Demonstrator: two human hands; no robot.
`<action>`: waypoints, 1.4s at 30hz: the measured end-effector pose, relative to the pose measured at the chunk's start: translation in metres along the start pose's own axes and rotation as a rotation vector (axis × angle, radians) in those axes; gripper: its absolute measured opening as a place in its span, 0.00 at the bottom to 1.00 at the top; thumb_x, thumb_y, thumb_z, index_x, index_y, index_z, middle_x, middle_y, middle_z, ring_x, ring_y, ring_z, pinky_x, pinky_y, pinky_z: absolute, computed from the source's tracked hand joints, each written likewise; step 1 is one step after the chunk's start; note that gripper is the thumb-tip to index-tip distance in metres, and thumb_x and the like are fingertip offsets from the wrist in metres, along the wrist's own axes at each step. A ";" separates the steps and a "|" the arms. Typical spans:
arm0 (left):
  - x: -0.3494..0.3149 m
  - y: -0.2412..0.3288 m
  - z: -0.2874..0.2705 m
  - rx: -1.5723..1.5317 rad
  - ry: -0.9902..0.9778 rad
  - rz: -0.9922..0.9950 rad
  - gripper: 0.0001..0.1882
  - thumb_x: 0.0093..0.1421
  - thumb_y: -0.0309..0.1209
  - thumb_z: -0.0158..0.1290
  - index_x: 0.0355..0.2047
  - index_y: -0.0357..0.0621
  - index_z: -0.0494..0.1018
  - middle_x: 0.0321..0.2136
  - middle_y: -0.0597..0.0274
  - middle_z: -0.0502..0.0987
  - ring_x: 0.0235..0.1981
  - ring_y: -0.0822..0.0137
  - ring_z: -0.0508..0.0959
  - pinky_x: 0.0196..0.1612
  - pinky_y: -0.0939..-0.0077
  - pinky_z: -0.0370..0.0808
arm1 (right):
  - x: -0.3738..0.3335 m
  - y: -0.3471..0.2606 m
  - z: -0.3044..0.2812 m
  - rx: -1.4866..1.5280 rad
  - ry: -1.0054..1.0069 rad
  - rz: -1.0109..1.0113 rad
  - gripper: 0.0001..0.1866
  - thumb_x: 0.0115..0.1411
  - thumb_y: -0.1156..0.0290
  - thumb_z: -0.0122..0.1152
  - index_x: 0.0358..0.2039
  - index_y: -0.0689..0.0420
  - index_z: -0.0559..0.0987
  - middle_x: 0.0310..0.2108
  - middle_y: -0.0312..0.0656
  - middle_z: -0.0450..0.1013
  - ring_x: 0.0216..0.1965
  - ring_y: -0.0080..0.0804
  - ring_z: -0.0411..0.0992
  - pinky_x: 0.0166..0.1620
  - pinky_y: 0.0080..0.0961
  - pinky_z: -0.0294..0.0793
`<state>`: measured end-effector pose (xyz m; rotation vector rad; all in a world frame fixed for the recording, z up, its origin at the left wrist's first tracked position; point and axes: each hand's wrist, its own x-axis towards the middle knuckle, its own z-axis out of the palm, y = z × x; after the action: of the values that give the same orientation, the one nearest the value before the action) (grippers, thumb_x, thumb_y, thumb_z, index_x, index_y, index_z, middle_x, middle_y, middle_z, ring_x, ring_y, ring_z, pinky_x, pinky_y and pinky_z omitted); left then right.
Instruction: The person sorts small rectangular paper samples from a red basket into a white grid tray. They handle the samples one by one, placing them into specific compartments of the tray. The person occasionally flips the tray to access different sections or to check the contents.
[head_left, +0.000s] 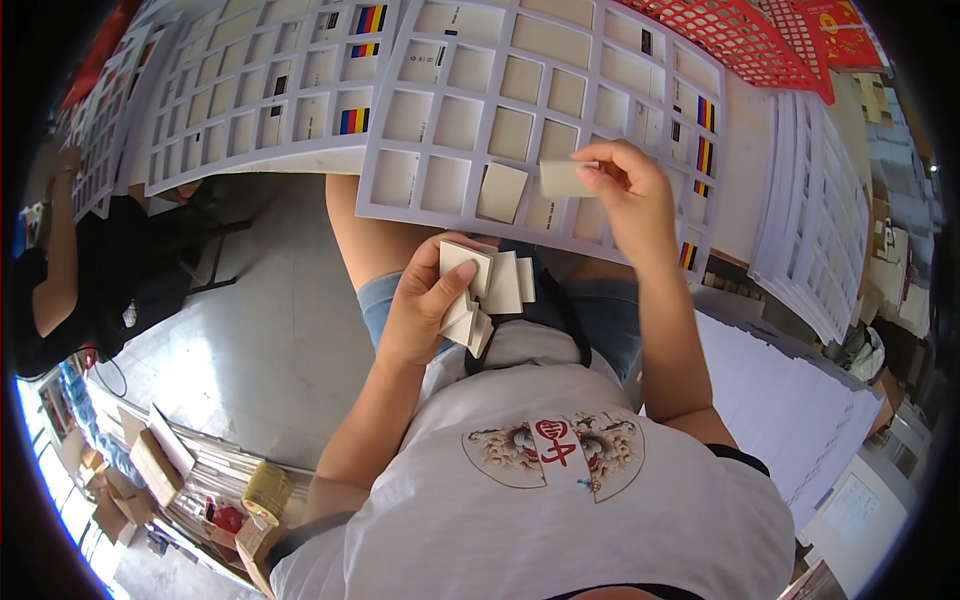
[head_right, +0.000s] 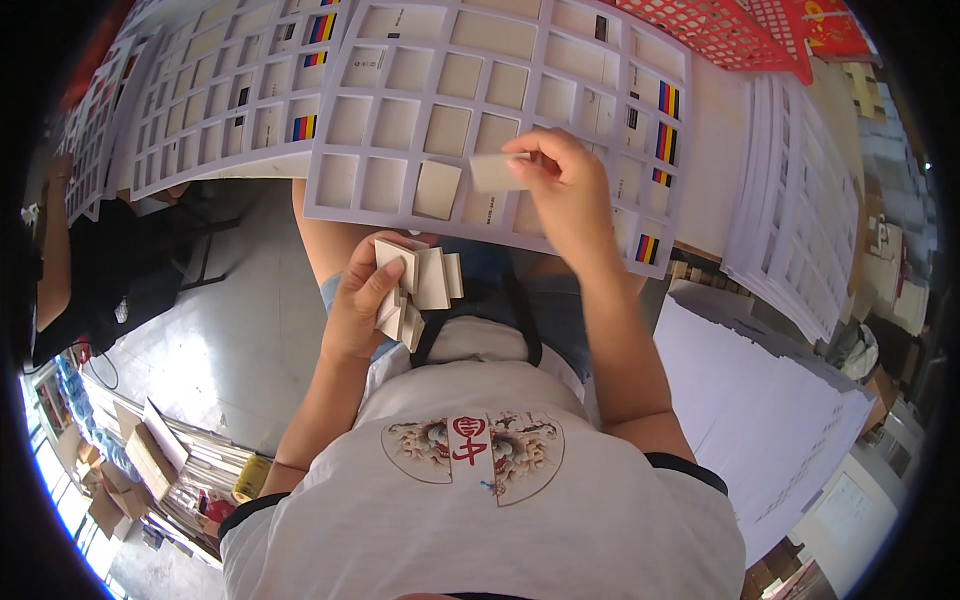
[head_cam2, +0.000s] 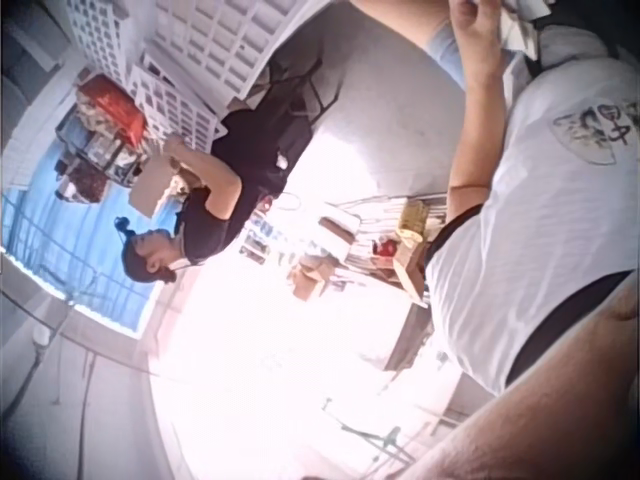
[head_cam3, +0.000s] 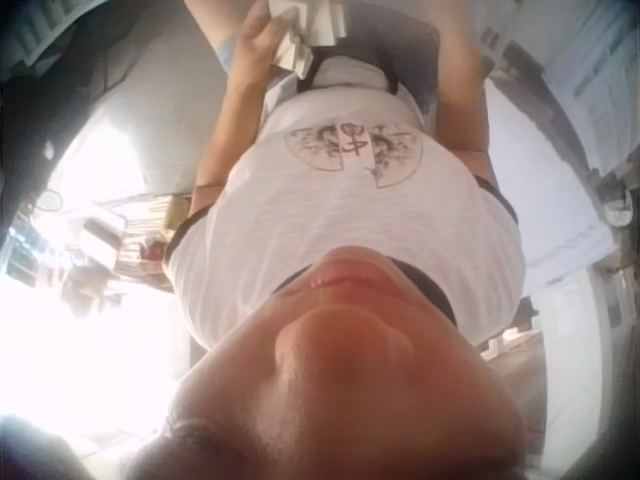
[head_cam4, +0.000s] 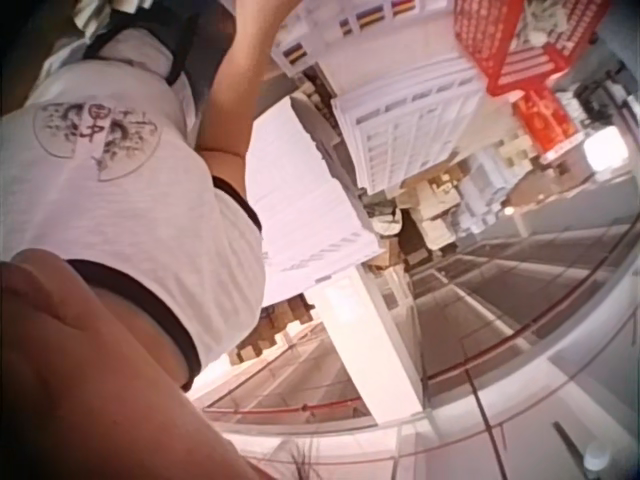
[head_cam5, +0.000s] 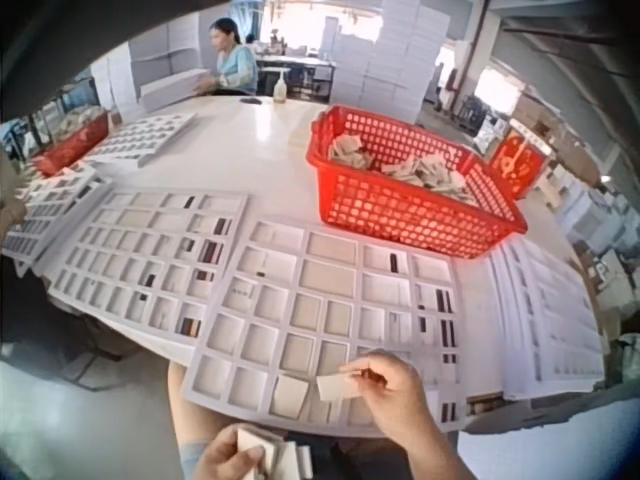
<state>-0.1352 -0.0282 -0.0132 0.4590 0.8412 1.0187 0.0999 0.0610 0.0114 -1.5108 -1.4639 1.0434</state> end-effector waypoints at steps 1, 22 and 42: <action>0.000 0.000 0.002 0.021 -0.001 -0.010 0.12 0.65 0.32 0.55 0.46 0.42 0.71 0.48 0.60 0.76 0.45 0.74 0.75 0.50 0.77 0.73 | 0.003 -0.001 -0.006 -0.092 -0.076 -0.061 0.06 0.55 0.79 0.61 0.35 0.59 0.81 0.30 0.36 0.74 0.31 0.26 0.70 0.38 0.24 0.70; 0.004 0.002 0.001 -0.081 -0.059 0.010 0.12 0.66 0.33 0.53 0.47 0.42 0.70 0.48 0.53 0.75 0.60 0.60 0.68 0.58 0.67 0.69 | -0.046 0.016 0.036 -0.680 -0.002 -0.473 0.29 0.45 0.82 0.60 0.52 0.61 0.73 0.49 0.48 0.73 0.57 0.49 0.66 0.58 0.45 0.64; 0.009 0.010 0.004 -0.139 -0.151 -0.115 0.13 0.66 0.34 0.53 0.47 0.43 0.69 0.48 0.57 0.75 0.46 0.70 0.76 0.48 0.73 0.76 | -0.041 0.020 0.038 -0.867 -0.162 -0.662 0.19 0.55 0.74 0.61 0.48 0.60 0.77 0.52 0.43 0.74 0.62 0.43 0.65 0.68 0.46 0.52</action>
<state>-0.1353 -0.0159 -0.0073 0.3602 0.6498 0.9180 0.0713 0.0190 -0.0194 -1.2851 -2.4870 0.1030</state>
